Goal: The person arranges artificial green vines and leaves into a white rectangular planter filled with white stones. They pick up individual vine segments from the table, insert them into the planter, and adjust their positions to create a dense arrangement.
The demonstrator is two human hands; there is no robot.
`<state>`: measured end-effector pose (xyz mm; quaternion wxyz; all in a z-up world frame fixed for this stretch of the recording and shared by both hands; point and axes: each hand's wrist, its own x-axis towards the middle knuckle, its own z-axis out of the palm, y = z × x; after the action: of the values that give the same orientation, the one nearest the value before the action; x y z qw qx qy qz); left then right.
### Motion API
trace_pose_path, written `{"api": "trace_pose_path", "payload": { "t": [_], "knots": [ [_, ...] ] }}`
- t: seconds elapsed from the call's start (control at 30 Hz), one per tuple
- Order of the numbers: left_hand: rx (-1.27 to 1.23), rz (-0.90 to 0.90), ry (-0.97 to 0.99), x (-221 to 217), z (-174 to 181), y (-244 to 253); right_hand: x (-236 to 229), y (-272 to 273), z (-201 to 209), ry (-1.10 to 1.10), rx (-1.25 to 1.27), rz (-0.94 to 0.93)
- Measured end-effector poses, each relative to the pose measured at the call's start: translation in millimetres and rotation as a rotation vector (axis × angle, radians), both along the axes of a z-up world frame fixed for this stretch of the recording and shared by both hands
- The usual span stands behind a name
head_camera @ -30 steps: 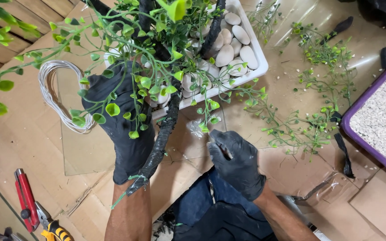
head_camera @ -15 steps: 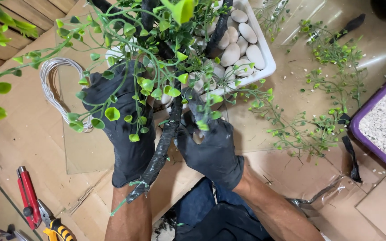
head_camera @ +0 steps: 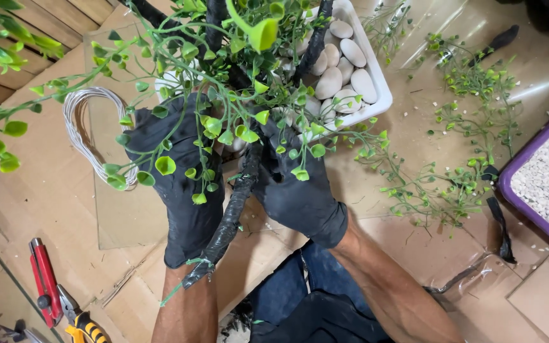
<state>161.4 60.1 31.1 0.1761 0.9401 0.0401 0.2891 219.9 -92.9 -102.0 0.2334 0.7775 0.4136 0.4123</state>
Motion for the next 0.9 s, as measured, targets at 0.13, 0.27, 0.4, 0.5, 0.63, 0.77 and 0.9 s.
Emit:
{"api": "trace_pose_path", "payload": {
  "t": [0.13,0.27,0.4,0.5,0.63,0.77,0.9],
  "knots": [
    [0.018,-0.001,0.03,-6,-14,6,13,-2,38,-0.084,0.028,0.211],
    [0.056,0.0,-0.012,-6,-20,8,17,-4,47,-0.572,-0.408,0.071],
    [0.084,0.0,-0.043,-4,-23,9,18,-2,40,-0.234,-0.129,0.198],
    [0.11,-0.001,-0.074,1,-16,8,15,1,-1,-1.342,-0.625,-0.416],
    [0.22,-0.062,-0.138,7,-5,5,17,3,34,-1.588,-0.788,-0.569],
    [0.03,0.172,-0.018,16,12,-8,17,6,36,-1.67,-0.921,-0.67],
    [-1.254,-0.134,-0.179,25,-26,4,17,11,-5,-1.832,-1.171,-0.914]
  ]
}}
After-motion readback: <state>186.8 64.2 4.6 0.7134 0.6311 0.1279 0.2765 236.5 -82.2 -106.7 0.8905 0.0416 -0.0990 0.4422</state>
